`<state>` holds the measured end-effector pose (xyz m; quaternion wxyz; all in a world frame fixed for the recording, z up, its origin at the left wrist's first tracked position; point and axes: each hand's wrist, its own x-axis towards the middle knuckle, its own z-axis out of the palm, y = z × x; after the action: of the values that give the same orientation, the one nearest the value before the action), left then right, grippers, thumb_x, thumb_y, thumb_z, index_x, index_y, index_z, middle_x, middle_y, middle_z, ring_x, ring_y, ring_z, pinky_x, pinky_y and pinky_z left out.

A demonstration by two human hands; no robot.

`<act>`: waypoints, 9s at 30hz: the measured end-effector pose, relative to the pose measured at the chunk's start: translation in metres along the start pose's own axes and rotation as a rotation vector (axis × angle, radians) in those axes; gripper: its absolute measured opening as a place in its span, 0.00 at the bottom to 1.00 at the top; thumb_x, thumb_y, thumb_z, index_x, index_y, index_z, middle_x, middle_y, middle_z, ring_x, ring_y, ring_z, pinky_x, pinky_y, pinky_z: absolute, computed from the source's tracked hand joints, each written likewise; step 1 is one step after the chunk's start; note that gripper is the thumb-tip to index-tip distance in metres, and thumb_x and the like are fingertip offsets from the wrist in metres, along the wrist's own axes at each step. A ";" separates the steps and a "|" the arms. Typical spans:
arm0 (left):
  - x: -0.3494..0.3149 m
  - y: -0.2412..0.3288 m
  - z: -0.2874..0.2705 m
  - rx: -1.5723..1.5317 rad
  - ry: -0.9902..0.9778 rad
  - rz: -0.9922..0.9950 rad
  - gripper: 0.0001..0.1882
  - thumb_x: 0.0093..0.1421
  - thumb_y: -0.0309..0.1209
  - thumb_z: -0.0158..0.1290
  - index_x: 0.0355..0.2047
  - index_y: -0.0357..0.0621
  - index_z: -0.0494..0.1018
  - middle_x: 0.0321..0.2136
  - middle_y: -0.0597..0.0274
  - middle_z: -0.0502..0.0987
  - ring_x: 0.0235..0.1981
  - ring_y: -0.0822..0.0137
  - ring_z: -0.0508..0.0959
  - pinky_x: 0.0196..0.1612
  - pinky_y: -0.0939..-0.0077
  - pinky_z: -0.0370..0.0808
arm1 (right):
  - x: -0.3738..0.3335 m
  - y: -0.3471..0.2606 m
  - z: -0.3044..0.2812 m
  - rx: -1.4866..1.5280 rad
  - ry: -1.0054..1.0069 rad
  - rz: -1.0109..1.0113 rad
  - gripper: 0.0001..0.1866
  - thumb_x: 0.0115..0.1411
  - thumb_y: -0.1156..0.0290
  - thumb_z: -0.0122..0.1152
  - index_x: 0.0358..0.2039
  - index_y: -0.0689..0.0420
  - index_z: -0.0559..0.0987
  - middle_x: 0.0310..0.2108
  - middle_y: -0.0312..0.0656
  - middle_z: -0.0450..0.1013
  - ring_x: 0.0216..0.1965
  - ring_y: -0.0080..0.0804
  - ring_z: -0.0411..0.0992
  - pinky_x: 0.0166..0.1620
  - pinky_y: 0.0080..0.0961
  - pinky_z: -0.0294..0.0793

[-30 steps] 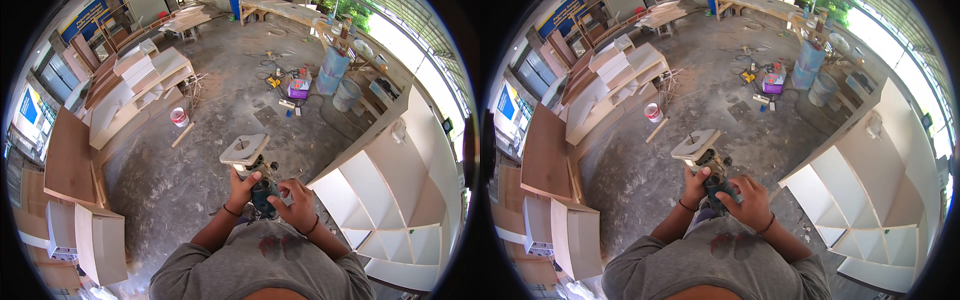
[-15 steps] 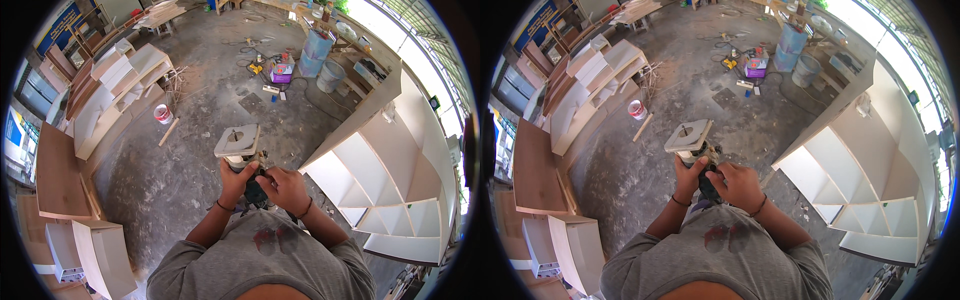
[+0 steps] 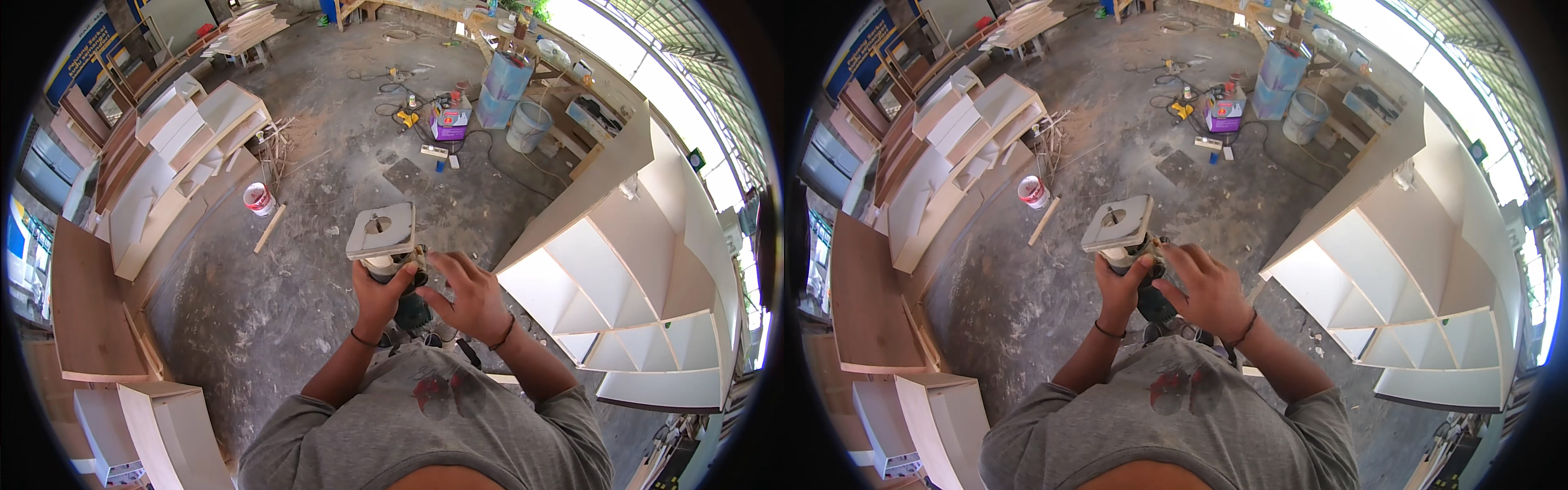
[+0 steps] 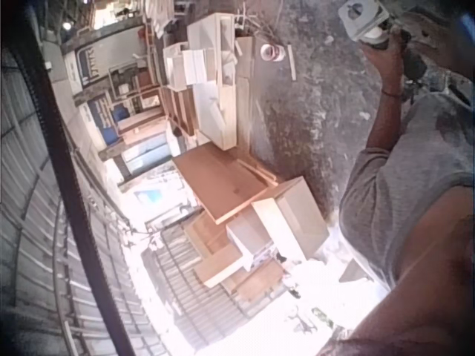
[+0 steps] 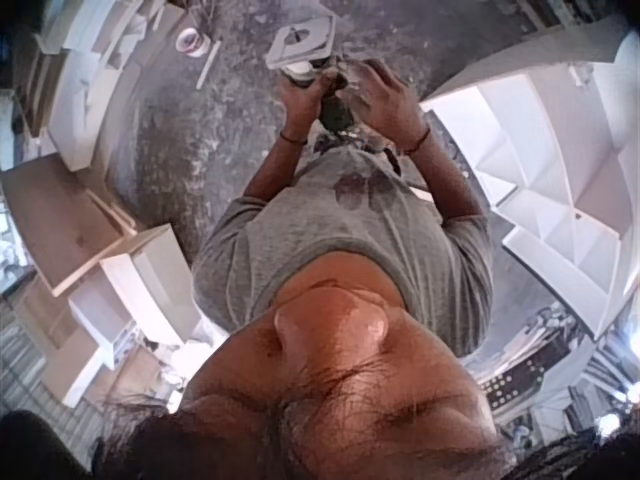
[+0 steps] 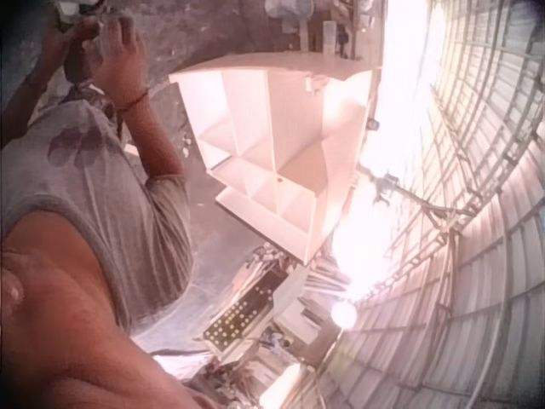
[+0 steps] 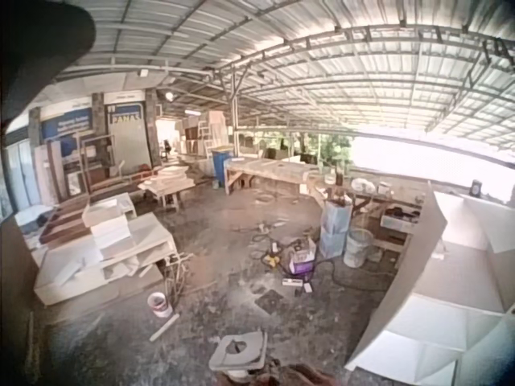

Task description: The person carries a large board, prepares a handheld router by plugging it into a power strip, and uses the router to finish the edges of a white wooden cabinet unit.

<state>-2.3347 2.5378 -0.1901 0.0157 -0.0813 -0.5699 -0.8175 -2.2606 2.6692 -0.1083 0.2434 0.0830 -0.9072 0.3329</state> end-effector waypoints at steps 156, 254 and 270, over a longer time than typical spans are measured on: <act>0.042 0.017 -0.043 -0.238 -0.038 -0.280 0.30 0.52 0.32 0.63 0.49 0.37 0.60 0.43 0.58 0.70 0.41 0.71 0.72 0.45 0.77 0.70 | 0.041 0.019 0.067 -0.532 -0.109 -0.355 0.13 0.54 0.60 0.59 0.23 0.55 0.70 0.19 0.37 0.67 0.19 0.34 0.70 0.22 0.29 0.69; 0.239 -0.023 0.118 -0.141 -0.592 -0.611 0.14 0.63 0.40 0.50 0.28 0.41 0.68 0.20 0.71 0.64 0.23 0.78 0.60 0.28 0.83 0.58 | 0.124 0.208 0.001 1.096 -0.185 0.702 0.40 0.41 0.65 0.74 0.53 0.62 0.65 0.42 0.40 0.71 0.44 0.28 0.71 0.48 0.26 0.70; 0.401 -0.084 0.086 -0.126 -0.633 -0.503 0.10 0.62 0.34 0.51 0.34 0.41 0.67 0.26 0.71 0.68 0.29 0.78 0.64 0.36 0.82 0.62 | 0.256 0.261 0.071 1.071 -0.205 0.881 0.39 0.42 0.67 0.72 0.53 0.63 0.65 0.43 0.41 0.71 0.43 0.27 0.71 0.48 0.25 0.70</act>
<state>-2.7299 2.6746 -0.1790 -0.3659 -0.1876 -0.4974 -0.7639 -2.5913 2.8258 -0.1749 -0.0755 -0.1526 -0.5859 0.7923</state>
